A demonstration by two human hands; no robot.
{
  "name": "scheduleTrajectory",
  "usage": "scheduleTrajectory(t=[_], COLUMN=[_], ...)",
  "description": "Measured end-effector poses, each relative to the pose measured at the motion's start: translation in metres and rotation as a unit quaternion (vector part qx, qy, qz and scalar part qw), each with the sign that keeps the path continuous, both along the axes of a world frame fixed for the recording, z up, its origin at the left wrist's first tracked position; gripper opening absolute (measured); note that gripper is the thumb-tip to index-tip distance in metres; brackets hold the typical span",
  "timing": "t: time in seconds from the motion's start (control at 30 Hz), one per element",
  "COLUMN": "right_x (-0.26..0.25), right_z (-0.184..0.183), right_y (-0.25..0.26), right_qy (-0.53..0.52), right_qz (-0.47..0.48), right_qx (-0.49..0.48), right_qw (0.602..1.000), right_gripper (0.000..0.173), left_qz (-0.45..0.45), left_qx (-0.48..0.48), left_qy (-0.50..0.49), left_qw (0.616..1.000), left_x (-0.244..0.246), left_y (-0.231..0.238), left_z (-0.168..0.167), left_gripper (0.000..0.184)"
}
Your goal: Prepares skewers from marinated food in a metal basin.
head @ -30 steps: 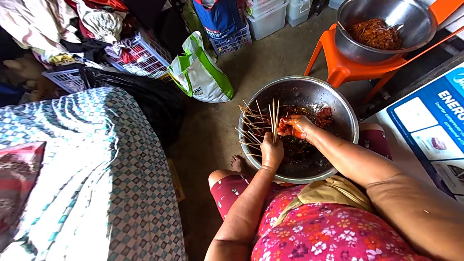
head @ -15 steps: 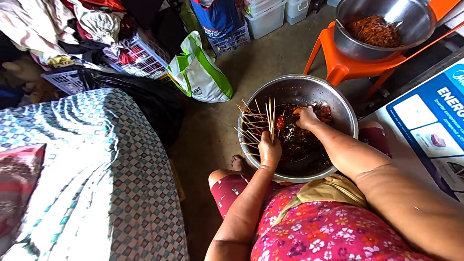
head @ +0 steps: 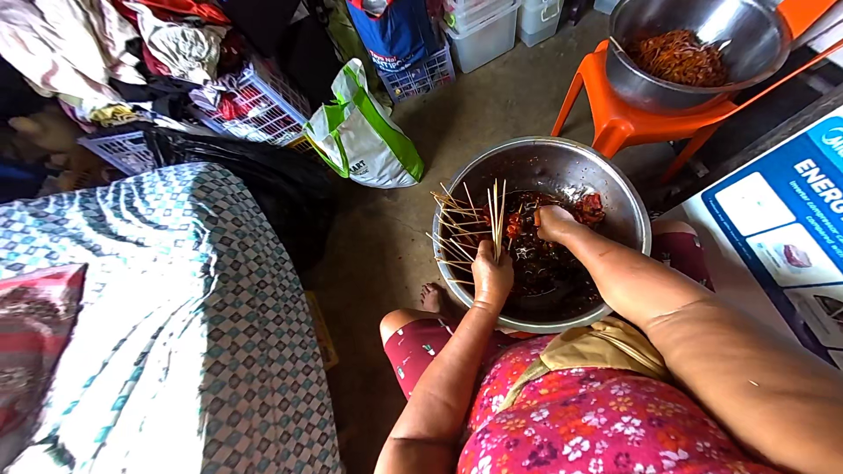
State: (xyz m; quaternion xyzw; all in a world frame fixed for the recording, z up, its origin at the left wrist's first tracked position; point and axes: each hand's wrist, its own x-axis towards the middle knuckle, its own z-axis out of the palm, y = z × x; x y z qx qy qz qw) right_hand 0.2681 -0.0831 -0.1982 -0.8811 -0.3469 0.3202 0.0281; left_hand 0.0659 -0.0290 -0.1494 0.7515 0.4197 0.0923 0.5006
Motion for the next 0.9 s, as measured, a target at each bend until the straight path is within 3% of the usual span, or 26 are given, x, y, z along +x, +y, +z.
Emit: scheduleTrajectory(t=[0.07,0.13,0.17,0.23,0.3,0.37,0.5,0.63,0.9], right_x=[0.004,0.013,0.014,0.011,0.009,0.008,0.012,0.014,0.008], right_z=[-0.001,-0.009,-0.006,0.011,0.02,0.023,0.016,0.015,0.024], right_y=[0.0,-0.001,-0.001,-0.001,-0.001,-0.003,-0.001,0.001,0.001], right_qy=[0.015,0.079,0.139,0.299,0.397,0.441,0.468,0.475,0.443], right_qz=[-0.017,-0.102,-0.171,-0.306,-0.374,-0.389,-0.412,-0.411,-0.371], right_qx=[0.018,0.129,0.196,0.289,0.342,0.366,0.404,0.416,0.41], right_qw=[1.0,0.983,0.956,0.856,0.766,0.721,0.669,0.658,0.706], right_gripper=[0.027,0.024,0.025,0.032,0.031,0.031,0.026,0.018,0.025], left_qz=[-0.001,-0.004,-0.006,-0.015,-0.03,-0.042,-0.041,-0.039,-0.03], left_qx=[-0.003,-0.01,-0.012,-0.013,-0.013,-0.011,-0.009,-0.005,0.004], left_qy=[-0.003,-0.007,-0.01,-0.013,-0.005,0.005,0.01,0.008,0.006], left_qw=[1.0,1.0,1.0,1.0,0.999,0.999,0.999,0.999,1.0], left_x=[0.0,-0.001,-0.001,0.0,0.0,-0.001,-0.001,0.0,0.001], left_y=[0.001,0.001,0.001,0.001,0.001,0.0,0.0,0.001,0.001], left_z=[0.0,0.0,0.0,0.0,0.002,0.004,0.006,0.006,0.01], left_gripper=[0.021,0.023,0.024,0.024,0.025,0.025,0.025,0.025,0.026])
